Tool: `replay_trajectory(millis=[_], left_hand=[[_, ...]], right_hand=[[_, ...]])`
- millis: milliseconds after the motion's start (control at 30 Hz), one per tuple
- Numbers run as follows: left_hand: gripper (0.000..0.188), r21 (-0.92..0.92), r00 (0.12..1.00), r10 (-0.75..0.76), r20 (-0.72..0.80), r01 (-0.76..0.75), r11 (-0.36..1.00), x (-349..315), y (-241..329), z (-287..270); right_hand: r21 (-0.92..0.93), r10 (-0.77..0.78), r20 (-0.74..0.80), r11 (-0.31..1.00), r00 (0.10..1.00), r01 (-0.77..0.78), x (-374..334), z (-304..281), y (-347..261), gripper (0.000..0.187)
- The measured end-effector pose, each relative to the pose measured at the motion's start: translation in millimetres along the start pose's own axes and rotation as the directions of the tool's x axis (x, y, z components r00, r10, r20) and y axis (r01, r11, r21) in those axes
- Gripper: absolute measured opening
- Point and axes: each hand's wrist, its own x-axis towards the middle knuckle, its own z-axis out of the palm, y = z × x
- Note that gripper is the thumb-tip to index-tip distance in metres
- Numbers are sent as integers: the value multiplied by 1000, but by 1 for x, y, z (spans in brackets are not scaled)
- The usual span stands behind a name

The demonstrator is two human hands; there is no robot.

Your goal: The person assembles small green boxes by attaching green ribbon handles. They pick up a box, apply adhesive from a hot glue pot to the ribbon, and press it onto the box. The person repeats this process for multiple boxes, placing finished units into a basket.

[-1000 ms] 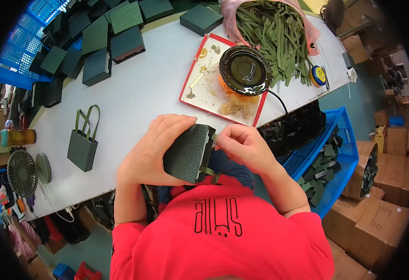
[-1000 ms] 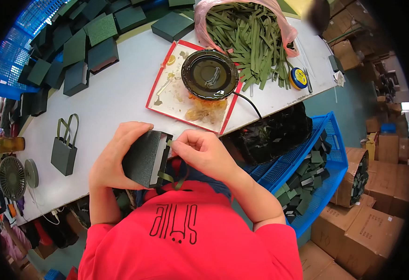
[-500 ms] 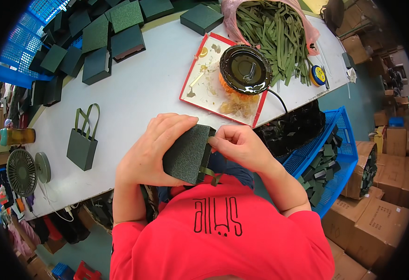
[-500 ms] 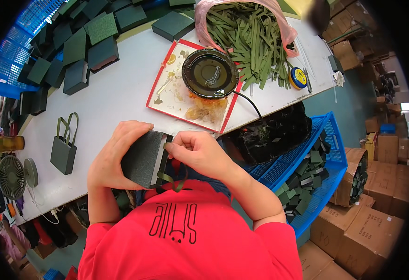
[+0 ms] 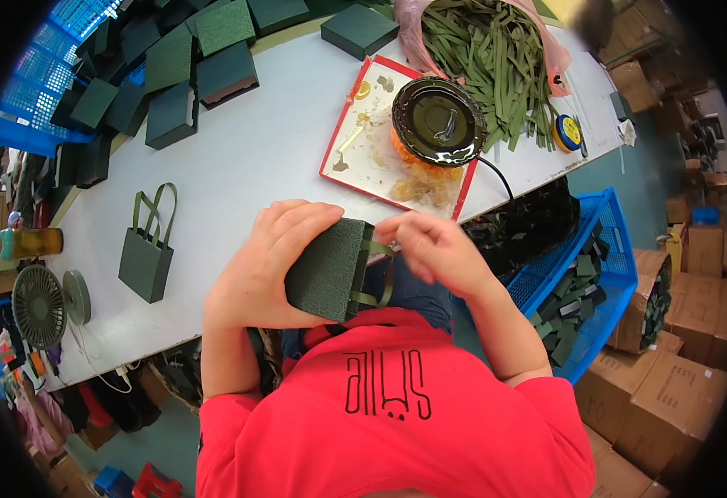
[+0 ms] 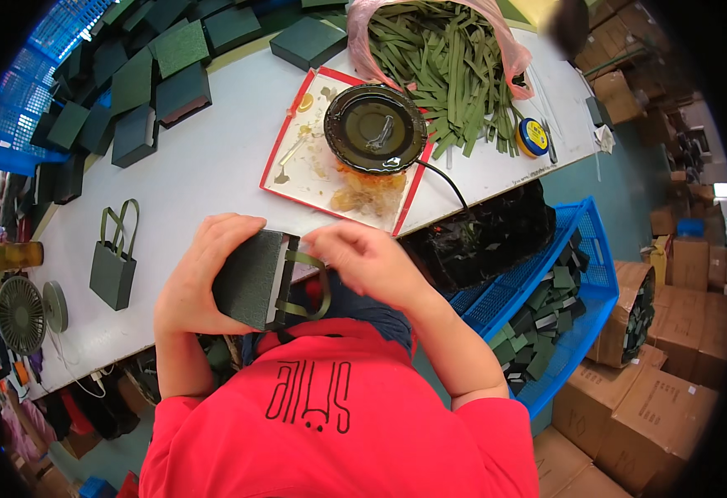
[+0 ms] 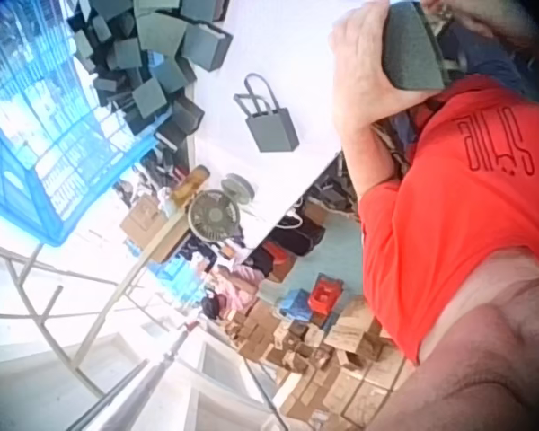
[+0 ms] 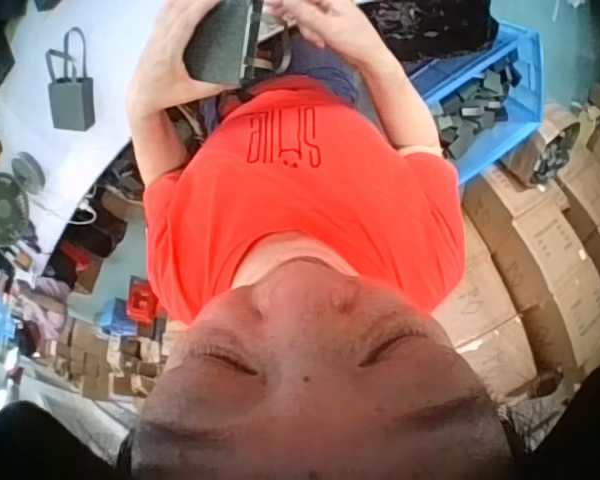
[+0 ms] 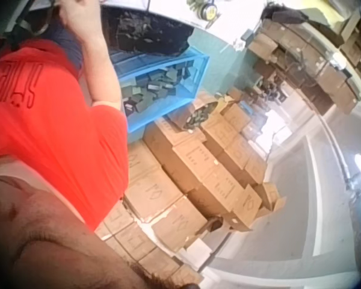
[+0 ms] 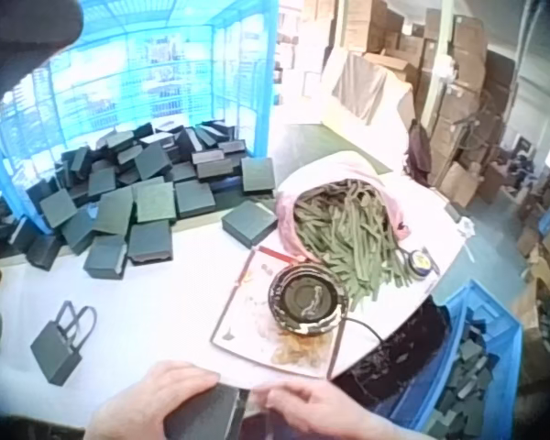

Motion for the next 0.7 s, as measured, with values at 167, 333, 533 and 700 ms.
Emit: replay_trajectory(millis=[167,333,533,700], left_hand=[[98,16,1000,9,-22,-9,1000,0,-1,0],[97,45,1000,15,-11,-15,999,1,-1,1],[93,54,999,23,23,-25,998,3,2,4],[92,100,998,27,60,-33,994,6,6,8]], right_hand=[[29,-265,-470,949,842,314,3,-5,19,21],[-57,-267,-303,963,915,262,-1,0,20,17],[-118,-160,-96,982,982,149,4,19,12,20],[-160,-153,-40,976,987,145,11,18,15,21]])
